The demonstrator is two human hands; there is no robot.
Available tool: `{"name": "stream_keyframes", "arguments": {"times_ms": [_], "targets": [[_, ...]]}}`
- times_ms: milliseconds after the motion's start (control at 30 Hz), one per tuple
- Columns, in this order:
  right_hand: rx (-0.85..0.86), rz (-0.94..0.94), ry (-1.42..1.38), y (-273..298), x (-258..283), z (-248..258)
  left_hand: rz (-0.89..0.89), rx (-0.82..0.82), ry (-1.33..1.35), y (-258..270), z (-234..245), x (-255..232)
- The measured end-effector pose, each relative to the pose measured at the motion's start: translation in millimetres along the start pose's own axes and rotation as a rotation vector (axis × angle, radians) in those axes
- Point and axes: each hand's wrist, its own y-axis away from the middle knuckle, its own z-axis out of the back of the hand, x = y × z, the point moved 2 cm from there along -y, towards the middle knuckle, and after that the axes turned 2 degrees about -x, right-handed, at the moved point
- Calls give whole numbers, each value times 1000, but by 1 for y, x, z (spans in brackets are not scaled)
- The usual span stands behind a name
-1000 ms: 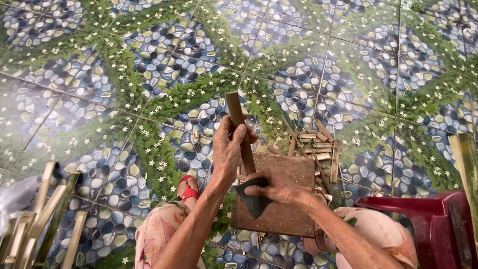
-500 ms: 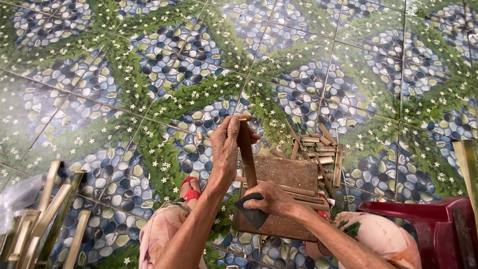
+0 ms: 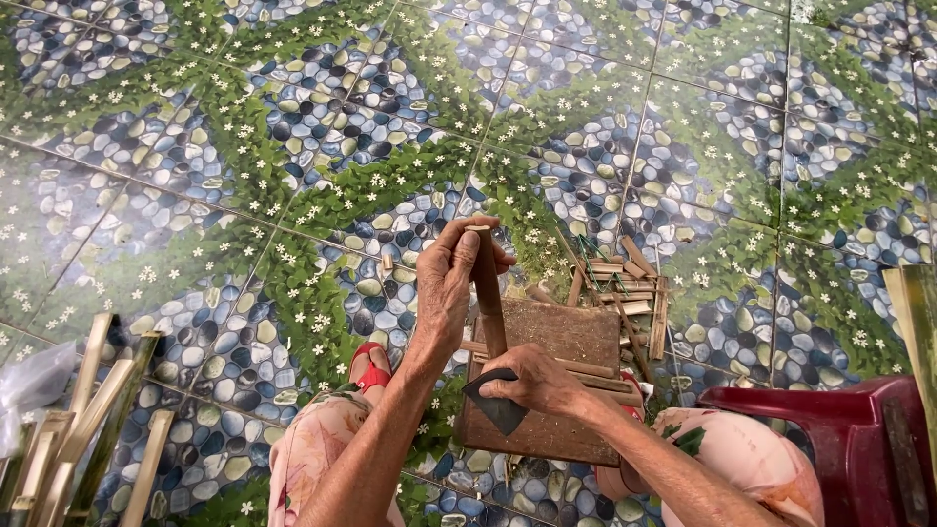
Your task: The person sands a bamboo stick by holding it in one hand and rubbing it with sandpaper in the other, smoothing its surface.
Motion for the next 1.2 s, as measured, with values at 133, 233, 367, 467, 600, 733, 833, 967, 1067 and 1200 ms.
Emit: {"name": "stream_keyframes", "arguments": {"times_ms": [133,233,367,467,600,733,833,967,1067,1200], "targets": [[-12,3,0,-2,-8,-1,-3,19,-8,0,0,0],[-4,9,16,-1,-5,1,-6,30,-35,1,0,-4],[-5,36,9,-1,-4,1,2,23,-11,1,-1,-5],[-4,22,-13,-1,-8,0,6,12,12,1,-2,-4],[3,15,-7,-1,-7,2,16,-1,45,2,-3,-4],[-14,5,-23,0,-4,4,37,-18,70,2,-2,-3],[-19,-25,25,2,-2,8,51,-32,78,2,-1,-2],[-16,-52,109,-1,-5,15,73,-62,110,0,1,0],[-39,-57,224,-5,-28,15,98,-84,124,0,3,-4],[-120,-71,427,-14,-57,30,135,-82,96,-4,10,4]]}}
